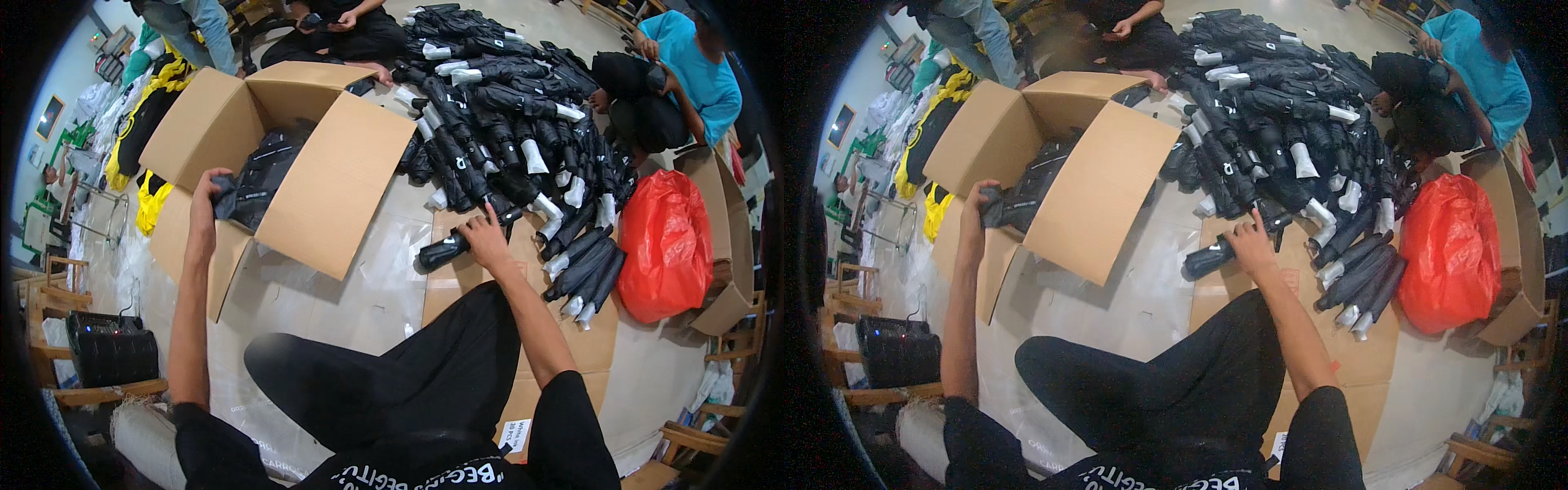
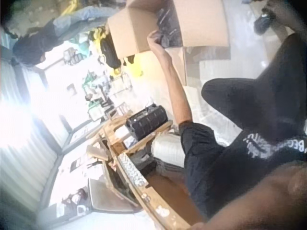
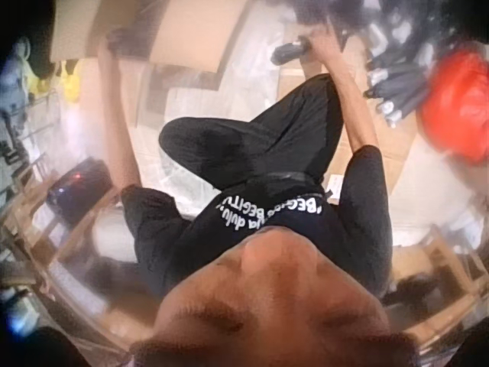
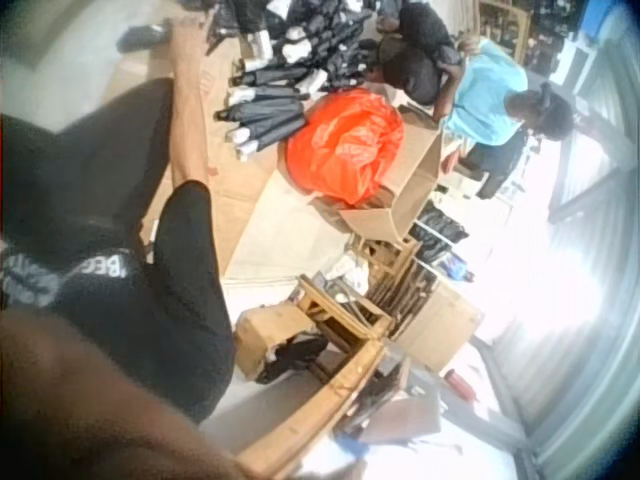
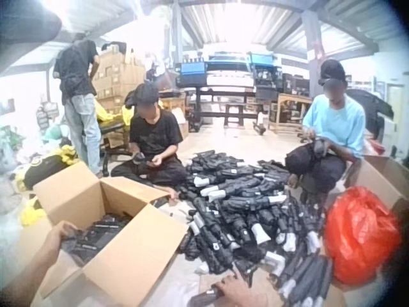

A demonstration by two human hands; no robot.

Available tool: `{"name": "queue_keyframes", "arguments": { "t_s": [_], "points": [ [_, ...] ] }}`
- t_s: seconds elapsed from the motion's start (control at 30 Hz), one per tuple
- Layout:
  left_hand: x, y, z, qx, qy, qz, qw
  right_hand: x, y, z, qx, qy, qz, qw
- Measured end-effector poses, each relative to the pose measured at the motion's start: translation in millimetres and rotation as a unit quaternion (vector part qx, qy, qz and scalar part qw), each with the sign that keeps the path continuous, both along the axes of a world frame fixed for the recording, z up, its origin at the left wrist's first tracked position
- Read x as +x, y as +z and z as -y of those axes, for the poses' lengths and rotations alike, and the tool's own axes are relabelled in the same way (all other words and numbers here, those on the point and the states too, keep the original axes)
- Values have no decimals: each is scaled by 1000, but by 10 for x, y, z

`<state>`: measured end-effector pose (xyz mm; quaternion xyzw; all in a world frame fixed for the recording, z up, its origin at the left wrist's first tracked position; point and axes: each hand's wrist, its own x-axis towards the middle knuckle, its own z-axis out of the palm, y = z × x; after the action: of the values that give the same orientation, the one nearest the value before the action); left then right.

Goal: The person picks up black umbrellas, slides them into black fabric covers, and places the covered umbrellas in a pile on the floor.

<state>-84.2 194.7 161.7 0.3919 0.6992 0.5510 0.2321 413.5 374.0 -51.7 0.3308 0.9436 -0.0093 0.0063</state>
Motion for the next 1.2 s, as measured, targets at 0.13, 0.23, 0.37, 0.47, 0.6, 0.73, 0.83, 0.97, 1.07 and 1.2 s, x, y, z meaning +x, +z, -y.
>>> {"name": "queue_keyframes", "arguments": {
  "t_s": [0.13,0.23,0.37,0.47,0.6,0.73,0.83,0.97,1.07,1.2],
  "points": [
    [1086,349,781,32,-32,-26,999,127,692,397,-25,-87,-218,972],
    [2036,364,1263,15,-48,86,995,255,1436,973,-131,-194,-329,915],
    [2947,-356,1306,-58,-149,61,985,759,1966,1719,-301,-281,-394,822],
    [3548,-903,1271,-97,-223,147,959,1122,1762,2229,-452,-365,-387,716],
    [3990,-1196,1316,-132,-314,225,913,1272,1701,2795,-535,-455,-457,545],
    [4148,-1215,1368,-134,-334,185,914,1497,1583,3142,-537,-475,-465,519],
    [4175,-1207,1352,-143,-330,178,916,1648,1588,3226,-639,-400,-372,541],
    [4157,-1256,1404,-94,-331,204,917,1375,1555,3216,-663,-327,-341,581],
    [4163,-1288,1485,-147,-280,226,921,1369,1483,3254,-673,-417,-325,518],
    [4171,-1200,1525,-152,-260,204,931,1418,1398,3285,-628,-415,-301,586]
  ]
}}
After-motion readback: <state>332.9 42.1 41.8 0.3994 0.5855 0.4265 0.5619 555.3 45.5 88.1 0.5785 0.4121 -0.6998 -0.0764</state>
